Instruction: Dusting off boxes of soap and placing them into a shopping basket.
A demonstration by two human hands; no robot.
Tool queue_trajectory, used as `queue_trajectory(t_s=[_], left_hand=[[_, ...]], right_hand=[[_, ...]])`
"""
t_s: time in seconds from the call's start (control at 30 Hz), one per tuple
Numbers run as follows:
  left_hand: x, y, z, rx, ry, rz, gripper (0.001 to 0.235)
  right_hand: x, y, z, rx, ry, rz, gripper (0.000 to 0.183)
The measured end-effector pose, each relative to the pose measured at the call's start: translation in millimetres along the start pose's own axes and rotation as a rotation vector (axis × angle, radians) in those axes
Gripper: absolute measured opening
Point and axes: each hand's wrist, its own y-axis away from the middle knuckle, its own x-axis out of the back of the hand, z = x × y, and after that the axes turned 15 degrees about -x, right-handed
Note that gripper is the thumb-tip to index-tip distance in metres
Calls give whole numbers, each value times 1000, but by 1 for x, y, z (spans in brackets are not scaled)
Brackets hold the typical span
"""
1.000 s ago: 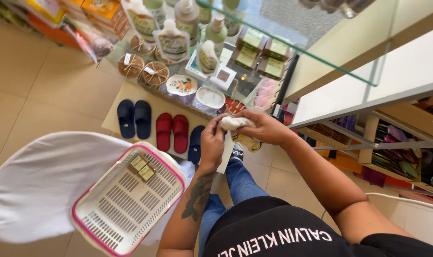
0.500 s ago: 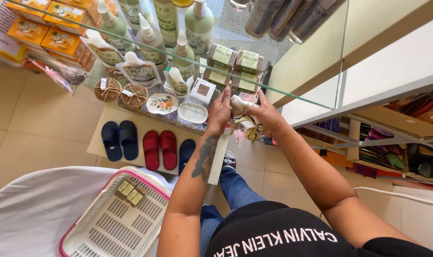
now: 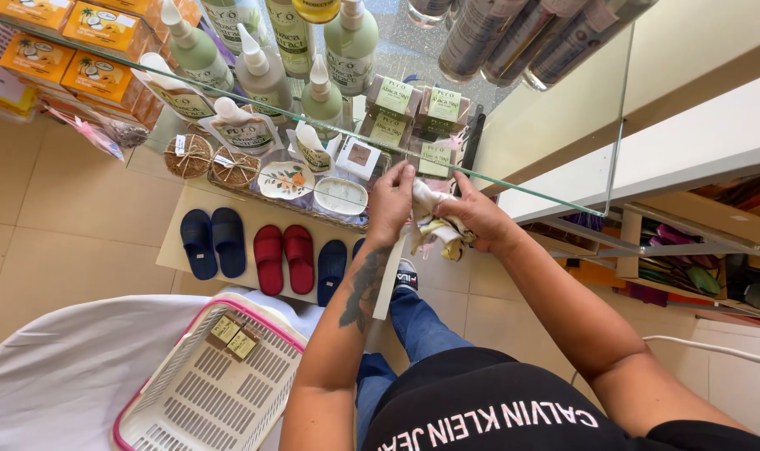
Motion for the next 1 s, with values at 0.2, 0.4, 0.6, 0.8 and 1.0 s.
queue_trajectory(t_s=[0.2,0.4,0.6,0.8,1.0], left_hand=[[13,50,-11,-70,-171,218,24],[24,65,-60,153,236,412,33],[75,96,-55,308,685,300,52],[134,131,-46,439,850,266,33],[163,167,-46,398,779,393,37]], right_hand=[[-28,52,20,-41,71,-30,107],[-53,74,47,-51,184,-71,100],[-68,82,52,3,286,-167,87],[-102,112,61,39,608,-250,78],[-122,138,44,296,1042,-264,53]])
